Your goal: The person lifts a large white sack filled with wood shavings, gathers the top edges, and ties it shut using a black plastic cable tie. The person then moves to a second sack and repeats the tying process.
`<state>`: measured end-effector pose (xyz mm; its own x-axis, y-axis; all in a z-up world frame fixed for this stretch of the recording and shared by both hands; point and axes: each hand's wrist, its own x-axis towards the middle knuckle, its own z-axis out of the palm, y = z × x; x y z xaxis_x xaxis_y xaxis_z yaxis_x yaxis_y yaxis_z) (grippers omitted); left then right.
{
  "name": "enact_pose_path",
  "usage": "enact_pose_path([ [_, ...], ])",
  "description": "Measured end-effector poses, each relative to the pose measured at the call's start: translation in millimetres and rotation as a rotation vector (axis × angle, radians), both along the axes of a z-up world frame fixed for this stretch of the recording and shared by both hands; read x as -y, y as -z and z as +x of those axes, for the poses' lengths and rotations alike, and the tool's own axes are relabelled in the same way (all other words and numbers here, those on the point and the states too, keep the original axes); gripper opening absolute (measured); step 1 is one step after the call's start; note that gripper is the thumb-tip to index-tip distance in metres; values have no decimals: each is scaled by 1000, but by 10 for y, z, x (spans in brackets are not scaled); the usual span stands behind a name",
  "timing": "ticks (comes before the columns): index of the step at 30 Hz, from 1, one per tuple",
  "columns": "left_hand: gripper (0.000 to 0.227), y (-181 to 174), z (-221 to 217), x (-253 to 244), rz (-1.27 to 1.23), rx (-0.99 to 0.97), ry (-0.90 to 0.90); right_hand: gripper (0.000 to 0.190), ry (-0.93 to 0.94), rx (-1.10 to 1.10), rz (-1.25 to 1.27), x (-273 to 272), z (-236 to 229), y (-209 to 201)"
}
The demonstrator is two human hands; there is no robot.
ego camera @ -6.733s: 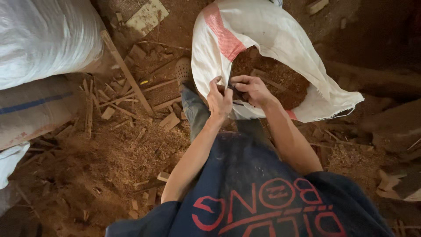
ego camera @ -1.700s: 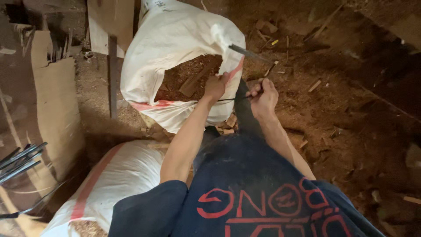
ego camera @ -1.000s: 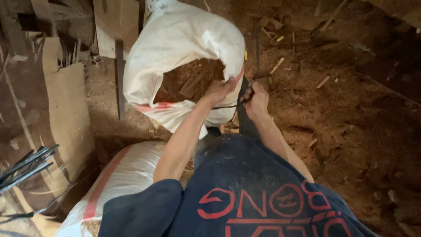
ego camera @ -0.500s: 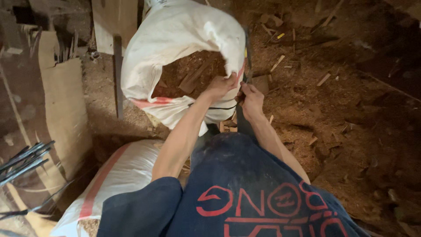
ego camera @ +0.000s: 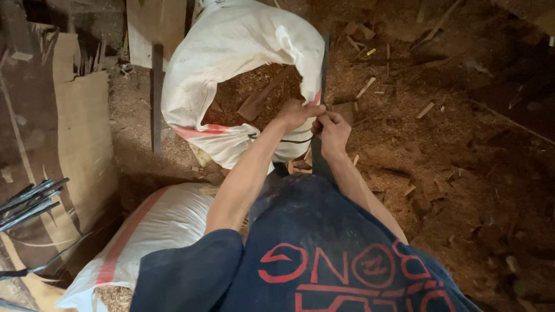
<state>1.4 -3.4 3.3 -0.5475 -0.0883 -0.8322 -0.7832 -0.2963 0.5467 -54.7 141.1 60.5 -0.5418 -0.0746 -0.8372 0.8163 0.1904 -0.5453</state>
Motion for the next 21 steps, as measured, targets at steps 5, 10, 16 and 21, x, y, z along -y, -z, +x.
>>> enact_pose_path([
  [5, 40, 1, 175, -42, 52, -90, -179, 11, 28, -29, -41, 3, 87, 3],
  [10, 34, 12, 138, -107, 145, -43, -378, 16, -94, -93, -5, 143, 42, 25],
  [16, 32, -439, 162, -118, -638, 97, -46, 21, -202, -23, -169, 329, -1, 64],
  [21, 25, -703, 191, -250, -798, -33, -197, 15, -251, 305, -310, 309, -112, 159],
])
